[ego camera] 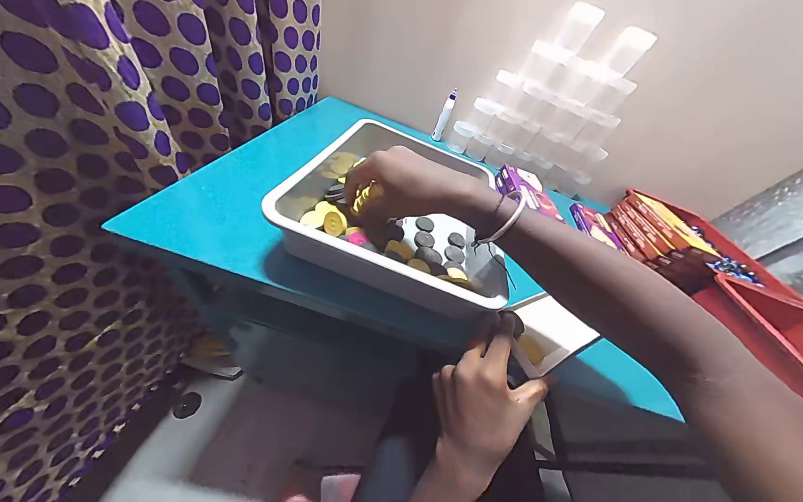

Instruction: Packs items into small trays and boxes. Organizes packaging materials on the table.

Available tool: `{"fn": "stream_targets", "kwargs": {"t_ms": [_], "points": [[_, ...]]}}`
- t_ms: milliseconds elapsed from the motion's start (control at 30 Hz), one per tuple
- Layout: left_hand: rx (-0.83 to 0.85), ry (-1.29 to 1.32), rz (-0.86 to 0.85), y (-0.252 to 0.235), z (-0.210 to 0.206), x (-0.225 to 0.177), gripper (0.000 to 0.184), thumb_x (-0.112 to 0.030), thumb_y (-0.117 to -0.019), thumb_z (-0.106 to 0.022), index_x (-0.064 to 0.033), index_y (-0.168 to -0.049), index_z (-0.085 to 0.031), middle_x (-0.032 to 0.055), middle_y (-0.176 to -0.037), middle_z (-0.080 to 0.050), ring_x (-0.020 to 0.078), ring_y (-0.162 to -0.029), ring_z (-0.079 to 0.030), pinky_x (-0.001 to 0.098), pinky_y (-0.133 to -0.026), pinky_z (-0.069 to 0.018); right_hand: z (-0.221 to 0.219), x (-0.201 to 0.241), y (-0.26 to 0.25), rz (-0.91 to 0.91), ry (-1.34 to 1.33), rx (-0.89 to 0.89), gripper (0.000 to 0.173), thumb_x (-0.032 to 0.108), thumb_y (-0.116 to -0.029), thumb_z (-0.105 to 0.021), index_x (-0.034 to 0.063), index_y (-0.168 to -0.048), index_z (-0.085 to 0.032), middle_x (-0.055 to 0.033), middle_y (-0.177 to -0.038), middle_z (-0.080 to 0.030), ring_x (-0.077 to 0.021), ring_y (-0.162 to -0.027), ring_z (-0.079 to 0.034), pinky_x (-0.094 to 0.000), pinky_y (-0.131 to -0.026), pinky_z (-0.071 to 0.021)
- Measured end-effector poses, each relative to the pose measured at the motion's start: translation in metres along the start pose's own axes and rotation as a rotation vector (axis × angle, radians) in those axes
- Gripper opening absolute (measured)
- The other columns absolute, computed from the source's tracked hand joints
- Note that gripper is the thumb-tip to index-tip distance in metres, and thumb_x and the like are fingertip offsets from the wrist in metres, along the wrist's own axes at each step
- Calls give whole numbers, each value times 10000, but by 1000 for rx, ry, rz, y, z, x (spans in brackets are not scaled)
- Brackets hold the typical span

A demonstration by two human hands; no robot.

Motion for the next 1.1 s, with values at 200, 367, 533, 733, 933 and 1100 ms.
{"fn": "stream_targets", "kwargs": {"t_ms": [200,367,533,733,933,1100], "points": [[9,54,-11,-1,-1,-1,670,-532,-696,-842,-158,-1246,-760,51,-1200,-757,190,-662,-729,396,-462,-541,-3,-6,-2,-6,60,-16,268,227,-840,-817,154,-1096,-788,-63,-1028,-759,-252,-960,-710,-541,-837,-555],[-11,32,-9,2,-1,-1,626,-514,-669,-851,-133,-1163,-791,96,-1051,-778,225,-621,-709,422,-466,-529,39,1,71,-134,-20,-325,305,188,-862,-786,131,-1160,-758,-46,-1082,-753,-162,-980,-706,-422,-881,-556],[-1,29,-33,3,-4,-3,681,-542,-716,-843,-128,-1248,-751,127,-1203,-743,230,-725,-739,406,-518,-550,39,0,198,-300,-64,-295,267,232,-825,-750,179,-1085,-771,32,-965,-742,-62,-844,-679,-345,-749,-561],[-53,-2,-50,10,-4,-11,734,-541,-703,-869,-82,-1259,-739,164,-1334,-677,129,-545,-607,317,-435,-434,-26,-7,275,-510,-174,-50,242,210,-828,-775,233,-1069,-787,70,-892,-745,-42,-762,-672,-330,-668,-559],[-38,21,-73,12,-8,-9,736,-545,-696,-877,-68,-1240,-744,172,-1344,-669,133,-573,-630,313,-453,-465,-44,-11,273,-448,-175,154,207,196,-864,-802,216,-1070,-786,30,-857,-728,-123,-756,-661,-415,-678,-532],[-35,29,-69,9,-7,-4,726,-533,-688,-885,-84,-1241,-746,157,-1345,-672,139,-632,-668,310,-486,-491,-44,-10,270,-371,-150,175,205,186,-901,-771,174,-1105,-762,16,-801,-699,-125,-694,-634,-389,-639,-522]]}}
Point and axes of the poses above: each hand's wrist, its own y-axis away from the middle knuckle, its own z-axis out of the back of the hand, x = y × z, the point moved 4 cm from there along -y, towards the middle knuckle
